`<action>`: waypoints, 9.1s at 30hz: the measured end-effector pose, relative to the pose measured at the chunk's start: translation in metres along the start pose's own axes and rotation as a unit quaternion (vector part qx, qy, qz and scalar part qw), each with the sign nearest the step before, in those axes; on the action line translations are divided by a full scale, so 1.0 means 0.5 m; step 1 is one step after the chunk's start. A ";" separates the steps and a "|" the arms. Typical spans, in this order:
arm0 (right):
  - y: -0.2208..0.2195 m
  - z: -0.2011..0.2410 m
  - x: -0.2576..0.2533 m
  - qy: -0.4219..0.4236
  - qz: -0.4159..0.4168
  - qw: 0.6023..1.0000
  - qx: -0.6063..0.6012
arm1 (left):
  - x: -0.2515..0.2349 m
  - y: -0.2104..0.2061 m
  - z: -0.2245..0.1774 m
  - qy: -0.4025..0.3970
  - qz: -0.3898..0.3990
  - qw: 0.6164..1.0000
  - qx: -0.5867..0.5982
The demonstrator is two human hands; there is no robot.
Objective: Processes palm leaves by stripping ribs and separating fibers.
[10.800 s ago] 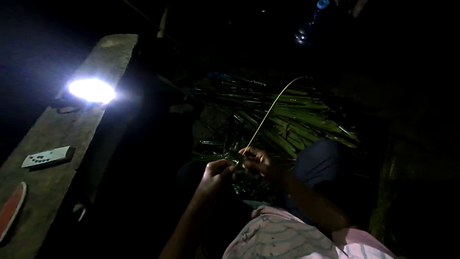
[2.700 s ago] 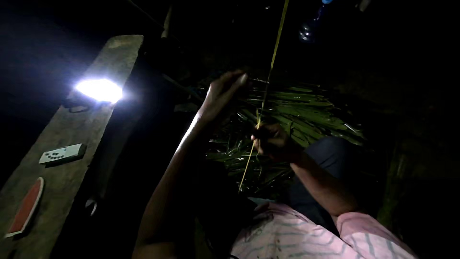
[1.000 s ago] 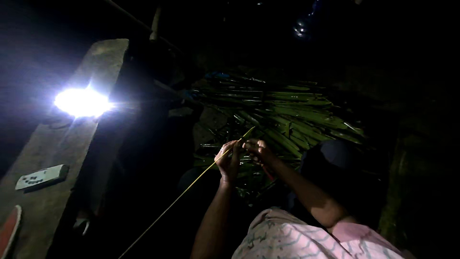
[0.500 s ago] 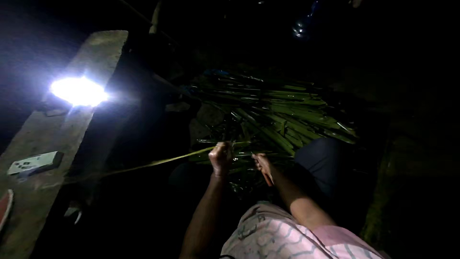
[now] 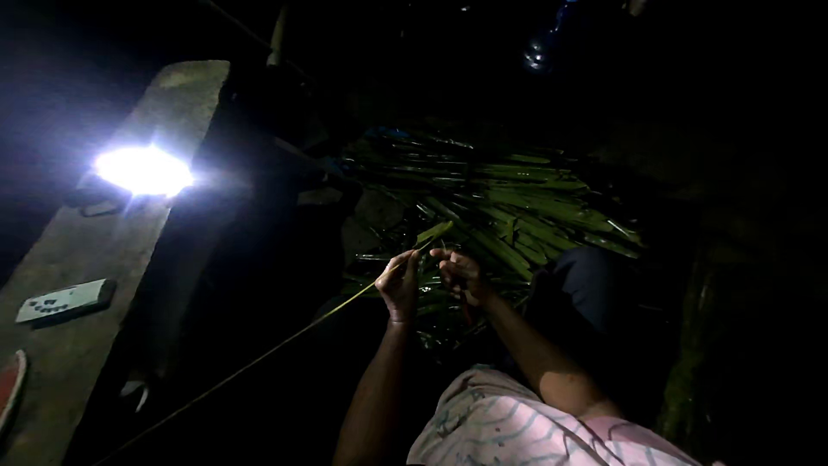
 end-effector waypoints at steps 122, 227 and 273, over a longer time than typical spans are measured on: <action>-0.043 0.136 0.118 0.377 -0.140 0.840 0.364 | 0.005 0.029 -0.047 -0.152 0.156 0.975 0.034; 0.105 0.242 0.012 0.066 -0.163 0.981 0.084 | 0.016 -0.135 0.010 0.247 0.502 0.826 0.066; 0.034 0.176 0.007 0.011 0.118 0.886 0.447 | -0.034 -0.080 -0.031 0.475 0.387 0.739 0.281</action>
Point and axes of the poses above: each hand's wrist, its own x-axis away from the middle knuckle, its own y-axis out of the back of the hand, z = x × y, the point moved 2 cm from there along -x, towards the middle knuckle, and after that the axes turned 12 degrees about -x, right-handed, at the moved point
